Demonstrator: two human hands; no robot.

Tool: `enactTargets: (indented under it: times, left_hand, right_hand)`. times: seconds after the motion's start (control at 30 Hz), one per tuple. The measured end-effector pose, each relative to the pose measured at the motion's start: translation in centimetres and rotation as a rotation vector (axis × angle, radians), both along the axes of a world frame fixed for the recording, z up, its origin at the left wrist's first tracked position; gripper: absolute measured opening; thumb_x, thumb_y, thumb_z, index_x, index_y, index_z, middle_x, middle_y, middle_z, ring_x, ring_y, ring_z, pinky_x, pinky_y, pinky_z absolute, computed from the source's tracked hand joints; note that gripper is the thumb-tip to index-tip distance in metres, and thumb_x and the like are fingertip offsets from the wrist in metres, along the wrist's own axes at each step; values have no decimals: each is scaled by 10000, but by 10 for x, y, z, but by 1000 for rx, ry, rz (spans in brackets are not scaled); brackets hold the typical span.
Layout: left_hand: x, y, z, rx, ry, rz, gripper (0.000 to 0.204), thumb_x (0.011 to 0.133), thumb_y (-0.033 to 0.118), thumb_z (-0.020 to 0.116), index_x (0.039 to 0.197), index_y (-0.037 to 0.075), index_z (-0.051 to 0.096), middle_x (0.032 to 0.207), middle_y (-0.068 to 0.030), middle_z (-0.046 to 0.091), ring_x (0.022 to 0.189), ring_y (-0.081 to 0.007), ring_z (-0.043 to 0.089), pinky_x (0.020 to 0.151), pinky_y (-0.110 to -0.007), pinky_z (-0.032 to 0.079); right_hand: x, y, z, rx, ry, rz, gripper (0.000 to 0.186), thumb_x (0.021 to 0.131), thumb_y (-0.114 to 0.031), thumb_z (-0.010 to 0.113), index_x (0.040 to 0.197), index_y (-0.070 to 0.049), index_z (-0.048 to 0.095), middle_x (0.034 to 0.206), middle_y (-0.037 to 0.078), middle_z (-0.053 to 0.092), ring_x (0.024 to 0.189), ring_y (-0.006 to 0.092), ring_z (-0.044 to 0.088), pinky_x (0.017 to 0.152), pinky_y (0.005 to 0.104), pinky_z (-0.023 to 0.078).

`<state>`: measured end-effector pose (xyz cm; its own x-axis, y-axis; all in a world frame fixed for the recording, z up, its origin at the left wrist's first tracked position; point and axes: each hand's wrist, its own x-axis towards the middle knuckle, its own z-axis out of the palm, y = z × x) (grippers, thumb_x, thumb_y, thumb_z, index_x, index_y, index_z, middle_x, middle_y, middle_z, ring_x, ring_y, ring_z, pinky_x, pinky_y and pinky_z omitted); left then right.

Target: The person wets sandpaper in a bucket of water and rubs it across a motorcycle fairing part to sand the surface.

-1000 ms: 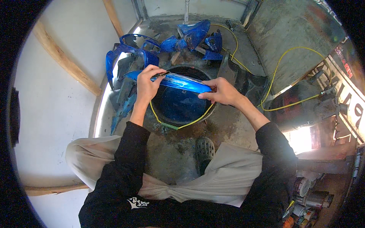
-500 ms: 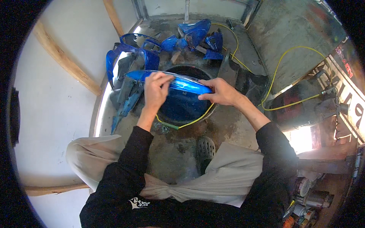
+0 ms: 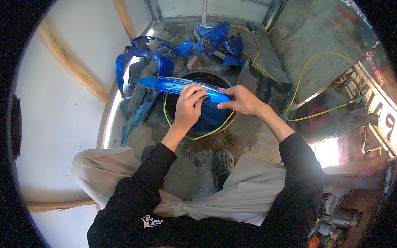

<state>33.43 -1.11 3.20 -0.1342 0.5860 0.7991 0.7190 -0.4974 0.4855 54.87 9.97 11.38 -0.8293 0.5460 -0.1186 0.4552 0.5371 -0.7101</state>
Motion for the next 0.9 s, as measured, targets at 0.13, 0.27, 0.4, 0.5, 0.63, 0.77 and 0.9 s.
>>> enactTargets:
  times: [0.13, 0.27, 0.4, 0.5, 0.63, 0.77, 0.9]
  left_hand:
    - [-45, 0, -1, -32, 43, 303, 214, 869, -55, 741, 1048, 37, 815, 1040, -97, 704, 1085, -351, 650, 948, -460, 525]
    - [-68, -3, -12, -41, 22, 383, 190, 869, -27, 746, 1028, 50, 817, 1055, -109, 705, 1066, -347, 639, 940, -467, 516]
    - [17, -5, 4, 20, 5, 6, 229, 853, -49, 711, 1045, 53, 784, 1128, -111, 711, 1136, -354, 650, 990, -461, 515]
    - [-3, -7, -3, -11, 36, 92, 213, 860, -39, 708, 1038, 57, 775, 1146, -107, 711, 1152, -358, 647, 1003, -463, 506]
    - [-74, -7, -16, -50, 13, 452, 144, 887, -17, 738, 996, 60, 790, 1102, -107, 733, 1101, -352, 661, 989, -469, 507]
    - [-32, -6, -17, 6, -21, 286, 180, 884, -39, 728, 1030, 41, 795, 1095, -115, 740, 1075, -358, 700, 979, -467, 535]
    - [17, -10, -2, 24, -68, -20, 287, 812, -123, 707, 1052, 9, 792, 1122, -146, 744, 1151, -355, 723, 1028, -456, 569]
  right_hand:
    - [3, -4, -2, 17, 29, -28, 695, 910, -281, 916, 1477, 30, 662, 1102, 208, 820, 905, 173, 715, 874, 369, 565]
    - [-7, -8, 0, 92, 5, 42, 691, 902, -292, 922, 1461, 32, 674, 1069, 245, 807, 868, 182, 716, 843, 380, 565]
    - [4, 0, -13, 78, 34, 31, 694, 901, -307, 921, 1459, 26, 678, 1028, 255, 797, 831, 188, 709, 804, 389, 564]
    - [4, -5, -11, 88, -26, -17, 702, 900, -327, 920, 1459, 25, 681, 965, 245, 782, 785, 188, 697, 768, 393, 561]
    - [-4, -16, -13, 145, 40, 21, 720, 894, -358, 919, 1464, 14, 682, 879, 215, 753, 731, 199, 680, 732, 398, 547]
    - [-11, -23, 0, 113, -13, 49, 719, 927, -281, 905, 1523, 14, 630, 848, 131, 703, 754, 113, 579, 729, 346, 525]
    - [3, -21, -11, 171, -37, 61, 716, 920, -277, 904, 1539, -38, 636, 795, 125, 652, 716, 111, 551, 694, 351, 507]
